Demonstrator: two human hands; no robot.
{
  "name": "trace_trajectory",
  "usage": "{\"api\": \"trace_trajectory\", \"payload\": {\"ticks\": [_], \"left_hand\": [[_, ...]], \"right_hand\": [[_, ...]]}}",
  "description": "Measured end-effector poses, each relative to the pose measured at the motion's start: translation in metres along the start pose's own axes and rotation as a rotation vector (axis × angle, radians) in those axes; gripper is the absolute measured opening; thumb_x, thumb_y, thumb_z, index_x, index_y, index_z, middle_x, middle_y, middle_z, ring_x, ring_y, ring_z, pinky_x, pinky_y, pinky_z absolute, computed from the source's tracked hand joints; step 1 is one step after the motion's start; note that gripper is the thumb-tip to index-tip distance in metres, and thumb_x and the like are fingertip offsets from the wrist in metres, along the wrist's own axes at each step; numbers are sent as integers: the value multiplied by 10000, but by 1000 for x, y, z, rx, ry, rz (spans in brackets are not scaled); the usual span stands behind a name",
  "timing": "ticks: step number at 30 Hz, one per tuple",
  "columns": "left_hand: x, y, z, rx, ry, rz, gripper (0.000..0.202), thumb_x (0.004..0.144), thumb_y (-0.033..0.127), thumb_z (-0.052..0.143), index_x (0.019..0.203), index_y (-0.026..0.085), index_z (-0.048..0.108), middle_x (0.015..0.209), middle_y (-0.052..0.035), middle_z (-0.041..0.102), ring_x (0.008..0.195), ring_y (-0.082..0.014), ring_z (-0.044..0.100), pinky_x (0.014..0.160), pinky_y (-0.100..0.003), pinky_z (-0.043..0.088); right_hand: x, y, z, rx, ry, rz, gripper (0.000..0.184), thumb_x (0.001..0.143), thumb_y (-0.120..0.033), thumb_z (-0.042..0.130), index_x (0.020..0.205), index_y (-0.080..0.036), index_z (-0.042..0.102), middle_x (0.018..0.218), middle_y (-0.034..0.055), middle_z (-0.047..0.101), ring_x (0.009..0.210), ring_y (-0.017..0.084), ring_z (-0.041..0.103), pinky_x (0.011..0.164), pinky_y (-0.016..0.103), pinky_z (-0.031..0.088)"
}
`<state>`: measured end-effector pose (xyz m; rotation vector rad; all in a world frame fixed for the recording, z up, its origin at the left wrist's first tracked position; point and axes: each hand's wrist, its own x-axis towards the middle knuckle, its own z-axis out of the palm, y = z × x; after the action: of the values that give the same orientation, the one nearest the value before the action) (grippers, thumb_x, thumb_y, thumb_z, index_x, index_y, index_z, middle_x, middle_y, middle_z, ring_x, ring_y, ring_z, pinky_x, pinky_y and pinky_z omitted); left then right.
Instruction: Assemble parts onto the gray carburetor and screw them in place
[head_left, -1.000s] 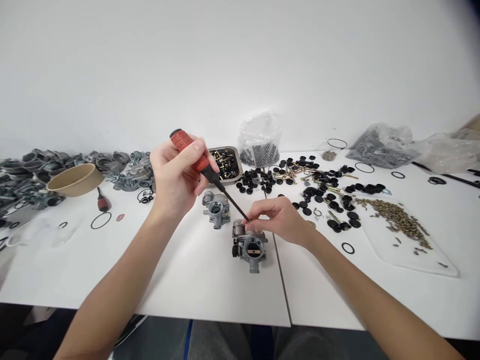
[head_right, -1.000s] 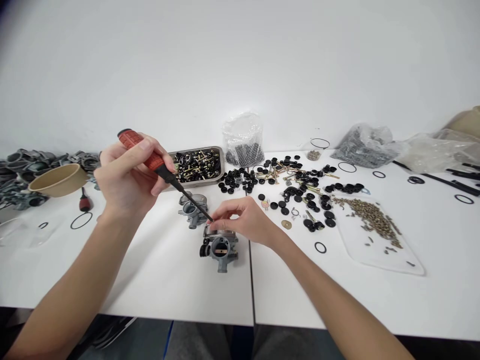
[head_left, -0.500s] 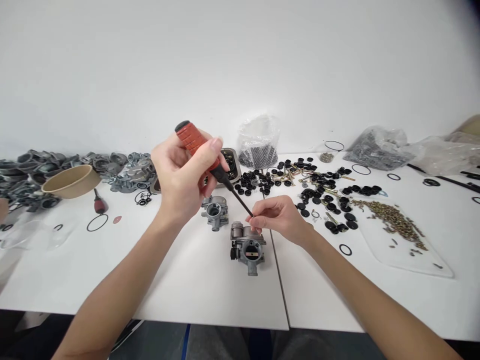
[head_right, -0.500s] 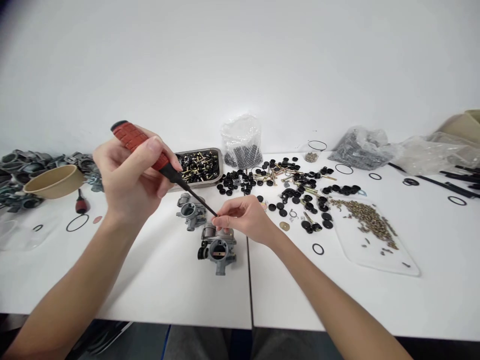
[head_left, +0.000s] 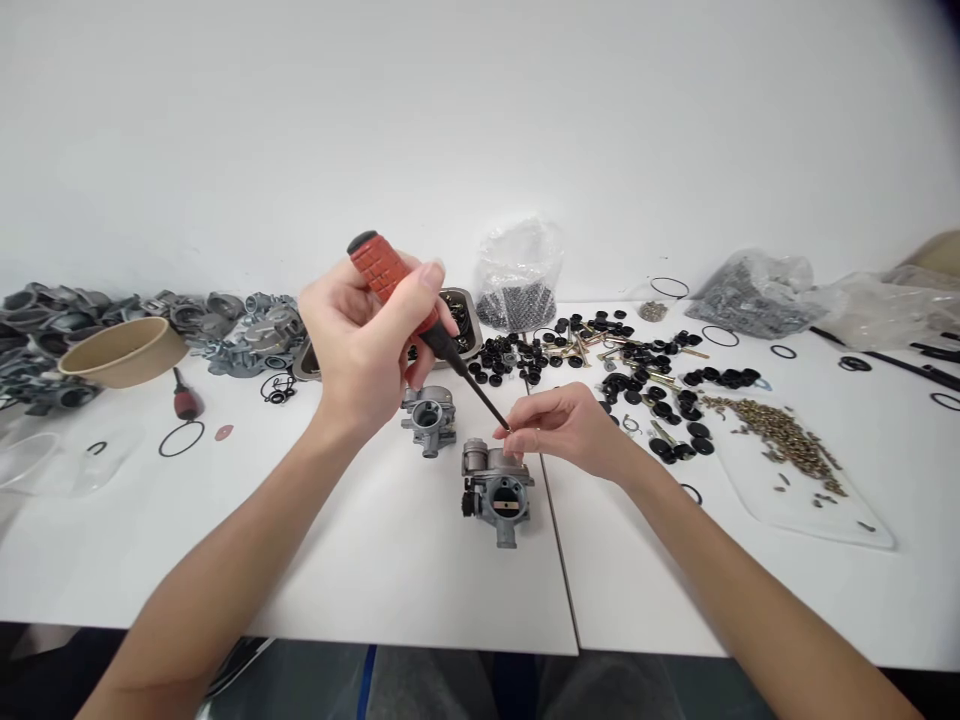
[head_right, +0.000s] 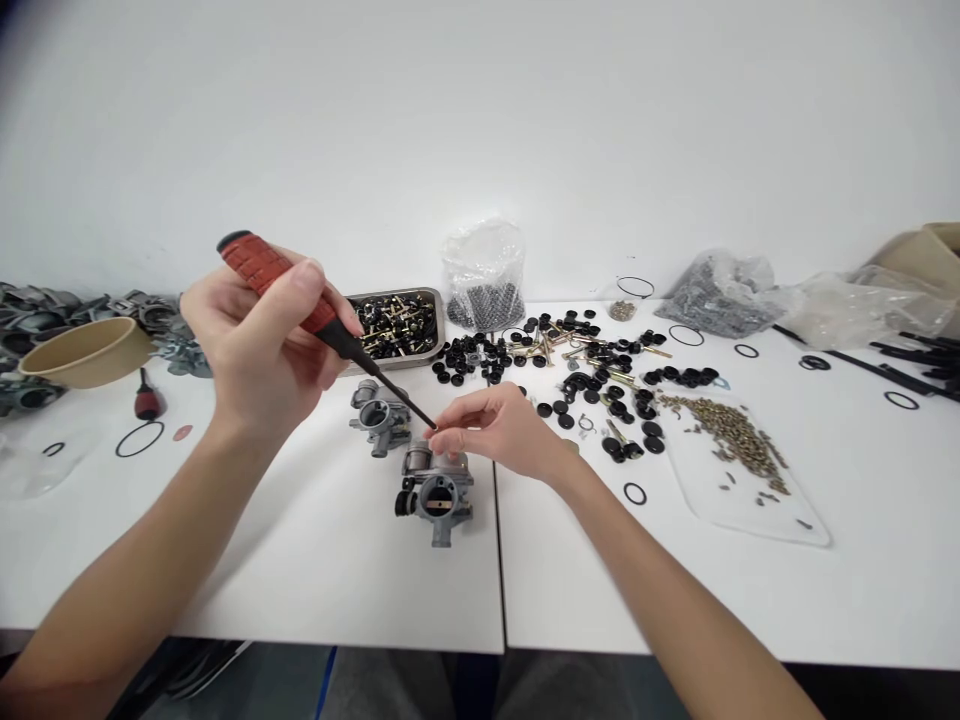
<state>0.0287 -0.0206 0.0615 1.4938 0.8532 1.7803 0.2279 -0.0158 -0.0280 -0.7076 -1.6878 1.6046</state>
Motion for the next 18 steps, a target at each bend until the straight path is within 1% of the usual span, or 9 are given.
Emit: {"api": "trace_trajectory", "payload": {"ticks": [2, 4, 6, 9, 13, 16, 18], "left_hand": [[2, 3, -2, 4, 13, 52, 210, 817, 323, 672, 685, 186, 582, 568, 8, 632, 291, -53, 392, 260, -244, 229], [3, 7, -5, 7, 6, 79, 219, 827, 317, 658, 667, 185, 589, 564, 6, 631, 291, -53, 390, 266, -241, 220], [2, 10, -6, -6, -28, 73, 229, 830, 319, 649, 652, 188, 592, 558, 5, 632, 290, -51, 376, 271, -240, 211], [-5, 10, -2, 2, -111, 15, 230, 817, 294, 659, 623, 187, 599, 534, 0, 621, 298, -51, 366, 273, -236, 208], [-20, 1, 10, 19, -238, -35, 189, 805, 258, 666, 637, 182, 624, 534, 0, 611, 334, -59, 405, 302, -218, 289], [-29, -6, 17, 17, -299, -70, 181, 788, 265, 675, 637, 181, 622, 533, -1, 603, 387, -78, 462, 340, -215, 342], [-31, -9, 19, 14, -320, -98, 187, 779, 267, 678, 627, 178, 617, 533, -7, 601, 407, -86, 481, 356, -220, 358]], "right_hand": [[-1, -5, -6, -44, -43, 6, 274, 676, -291, 841, 916, -182, 767, 808, 59, 727, 748, 177, 671, 703, 326, 573], [-2, -8, -13, -89, -89, 9, 396, 689, -299, 832, 1057, -185, 739, 889, 70, 730, 804, 179, 667, 769, 348, 566], [-2, -9, -18, -139, -115, 18, 393, 742, -323, 790, 1102, -181, 719, 925, 75, 721, 834, 172, 654, 788, 340, 549], [-2, -10, -19, -240, -185, 67, 294, 786, -347, 744, 1023, -174, 724, 906, 65, 705, 793, 148, 620, 766, 315, 520], [-1, -8, -14, -336, -314, 131, 216, 803, -350, 712, 922, -171, 721, 836, 42, 686, 728, 129, 571, 742, 302, 495], [0, -6, -12, -346, -328, 124, 172, 799, -329, 703, 879, -177, 717, 803, 32, 681, 718, 130, 561, 709, 291, 481], [0, -4, -12, -340, -327, 123, 160, 798, -325, 702, 862, -179, 715, 788, 29, 680, 706, 130, 557, 686, 286, 473]]}}
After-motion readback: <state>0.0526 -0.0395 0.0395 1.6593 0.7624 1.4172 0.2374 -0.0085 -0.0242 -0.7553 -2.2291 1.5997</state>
